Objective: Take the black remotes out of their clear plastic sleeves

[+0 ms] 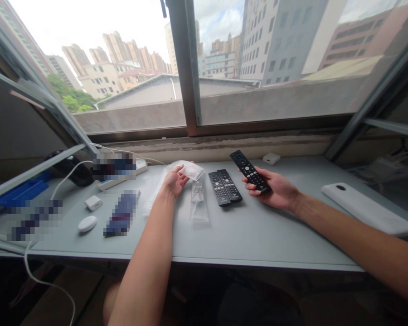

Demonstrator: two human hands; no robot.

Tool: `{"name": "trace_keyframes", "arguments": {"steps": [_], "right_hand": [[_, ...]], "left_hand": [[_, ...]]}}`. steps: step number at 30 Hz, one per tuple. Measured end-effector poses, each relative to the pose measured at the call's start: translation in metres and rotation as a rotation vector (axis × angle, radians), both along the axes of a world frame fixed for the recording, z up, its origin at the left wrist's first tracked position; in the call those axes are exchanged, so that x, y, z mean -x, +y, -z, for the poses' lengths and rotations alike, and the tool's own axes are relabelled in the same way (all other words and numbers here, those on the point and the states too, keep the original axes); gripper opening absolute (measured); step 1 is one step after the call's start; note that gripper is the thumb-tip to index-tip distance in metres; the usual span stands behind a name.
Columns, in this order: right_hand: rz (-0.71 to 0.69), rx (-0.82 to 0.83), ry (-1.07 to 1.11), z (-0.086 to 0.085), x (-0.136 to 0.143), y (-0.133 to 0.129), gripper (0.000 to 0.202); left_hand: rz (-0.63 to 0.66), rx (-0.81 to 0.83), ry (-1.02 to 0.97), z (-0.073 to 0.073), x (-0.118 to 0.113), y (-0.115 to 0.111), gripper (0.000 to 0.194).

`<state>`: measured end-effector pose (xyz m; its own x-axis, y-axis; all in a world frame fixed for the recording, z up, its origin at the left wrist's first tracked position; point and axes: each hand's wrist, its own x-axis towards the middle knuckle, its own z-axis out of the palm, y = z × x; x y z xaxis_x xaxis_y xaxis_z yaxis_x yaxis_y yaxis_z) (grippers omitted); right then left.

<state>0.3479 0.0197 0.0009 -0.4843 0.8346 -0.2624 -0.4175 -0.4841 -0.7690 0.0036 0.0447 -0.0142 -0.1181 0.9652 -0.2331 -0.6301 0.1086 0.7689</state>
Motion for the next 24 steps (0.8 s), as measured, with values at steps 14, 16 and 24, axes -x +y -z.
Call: {"name": "trace_keyframes", "arguments": {"steps": [14, 16, 24], "right_hand": [[0.159, -0.681, -0.285, 0.012, 0.003, -0.004, 0.044], [0.271, -0.833, -0.395, 0.011, 0.004, -0.007, 0.046], [0.360, -1.233, -0.700, 0.010, 0.003, -0.012, 0.038]], "left_hand": [[0.024, -0.020, 0.078, 0.003, 0.004, 0.000, 0.035], [0.025, -0.028, 0.078, 0.003, 0.004, 0.001, 0.036], [0.062, -0.059, 0.083, 0.004, 0.004, 0.002, 0.030]]}}
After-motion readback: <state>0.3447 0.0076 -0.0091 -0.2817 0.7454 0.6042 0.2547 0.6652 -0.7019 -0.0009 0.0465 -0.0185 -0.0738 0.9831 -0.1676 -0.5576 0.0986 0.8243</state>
